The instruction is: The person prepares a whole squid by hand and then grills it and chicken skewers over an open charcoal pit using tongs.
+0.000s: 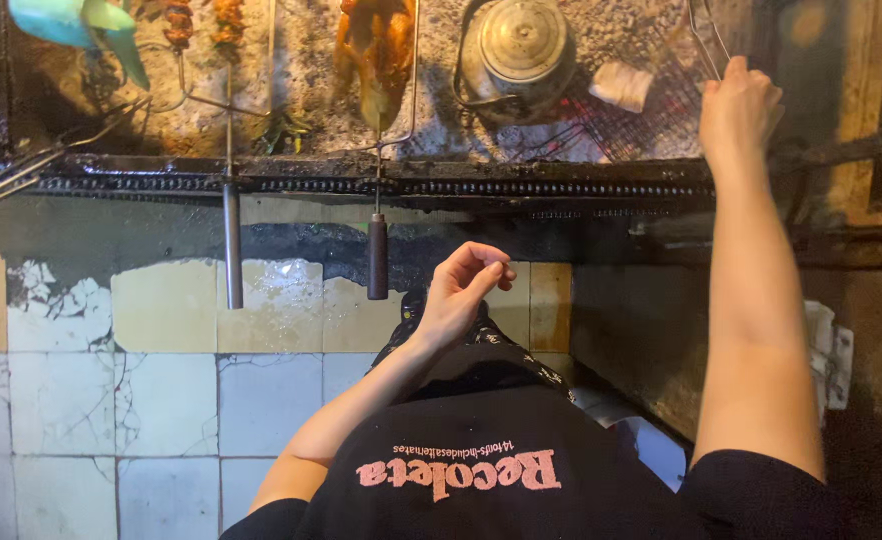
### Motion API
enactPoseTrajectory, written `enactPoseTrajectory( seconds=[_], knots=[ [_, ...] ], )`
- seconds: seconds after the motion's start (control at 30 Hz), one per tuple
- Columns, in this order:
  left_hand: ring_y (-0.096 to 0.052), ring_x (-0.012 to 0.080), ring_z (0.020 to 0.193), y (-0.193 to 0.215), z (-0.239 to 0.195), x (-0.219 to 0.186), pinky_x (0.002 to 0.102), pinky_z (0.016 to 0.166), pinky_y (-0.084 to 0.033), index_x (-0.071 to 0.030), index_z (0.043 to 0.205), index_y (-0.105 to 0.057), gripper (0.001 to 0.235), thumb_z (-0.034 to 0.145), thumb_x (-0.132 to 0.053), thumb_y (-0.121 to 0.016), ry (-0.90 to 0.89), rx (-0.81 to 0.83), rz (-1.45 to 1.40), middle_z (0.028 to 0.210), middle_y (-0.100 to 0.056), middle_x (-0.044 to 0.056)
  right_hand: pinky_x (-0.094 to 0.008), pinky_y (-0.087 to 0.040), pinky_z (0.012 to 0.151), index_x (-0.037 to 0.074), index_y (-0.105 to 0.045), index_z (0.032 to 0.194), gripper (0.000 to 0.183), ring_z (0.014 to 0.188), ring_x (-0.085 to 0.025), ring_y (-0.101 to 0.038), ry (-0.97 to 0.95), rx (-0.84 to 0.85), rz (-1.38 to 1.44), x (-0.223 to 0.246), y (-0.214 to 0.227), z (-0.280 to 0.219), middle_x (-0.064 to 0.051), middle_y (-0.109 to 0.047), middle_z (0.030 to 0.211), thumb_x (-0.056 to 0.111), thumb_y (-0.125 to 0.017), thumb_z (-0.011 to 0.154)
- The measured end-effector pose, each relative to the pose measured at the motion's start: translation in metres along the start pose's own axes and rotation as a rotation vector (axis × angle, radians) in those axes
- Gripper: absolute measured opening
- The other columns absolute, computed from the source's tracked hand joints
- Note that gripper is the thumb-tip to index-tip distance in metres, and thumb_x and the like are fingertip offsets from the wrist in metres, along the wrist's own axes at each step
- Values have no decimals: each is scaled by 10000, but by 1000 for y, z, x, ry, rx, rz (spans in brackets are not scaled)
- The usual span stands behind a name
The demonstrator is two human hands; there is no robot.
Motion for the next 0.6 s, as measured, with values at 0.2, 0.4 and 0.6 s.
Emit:
enactPoseTrajectory(
  seconds=[0.2,0.4,0.6],
  knots=[
    [-654,133,952,-4,0,7,322,909,-551,-11,1116,-637,117,1054,-104,-605,31,78,4,1000,-702,69,-546,-562,794,-35,-736,978,211,893,-493,-693,-195,54,13,-8,-8,-43,-321,-705,935,175,-725,968],
    [-653,139,946,-4,-2,10,320,917,-547,-3,1119,-635,118,1058,-101,-607,33,103,-10,1002,-703,77,-556,-551,820,-21,-750,1015,288,967,-489,-691,-374,319,37,-5,-13,-72,-300,-714,1005,238,-760,889],
    [-654,131,953,-5,-2,9,317,920,-552,-8,1127,-628,126,1061,-112,-603,44,143,14,1006,-698,69,-528,-536,853,17,-786,1041,345,962,-470,-672,-425,456,54,-5,6,-70,-291,-704,1034,271,-776,809]
  ],
)
Point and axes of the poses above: each hand's wrist, its own z-axis towards the middle knuckle, its own y-axis out of the back of the hand, x = y × z, the point moved 5 cm from there along z, towards the middle knuckle
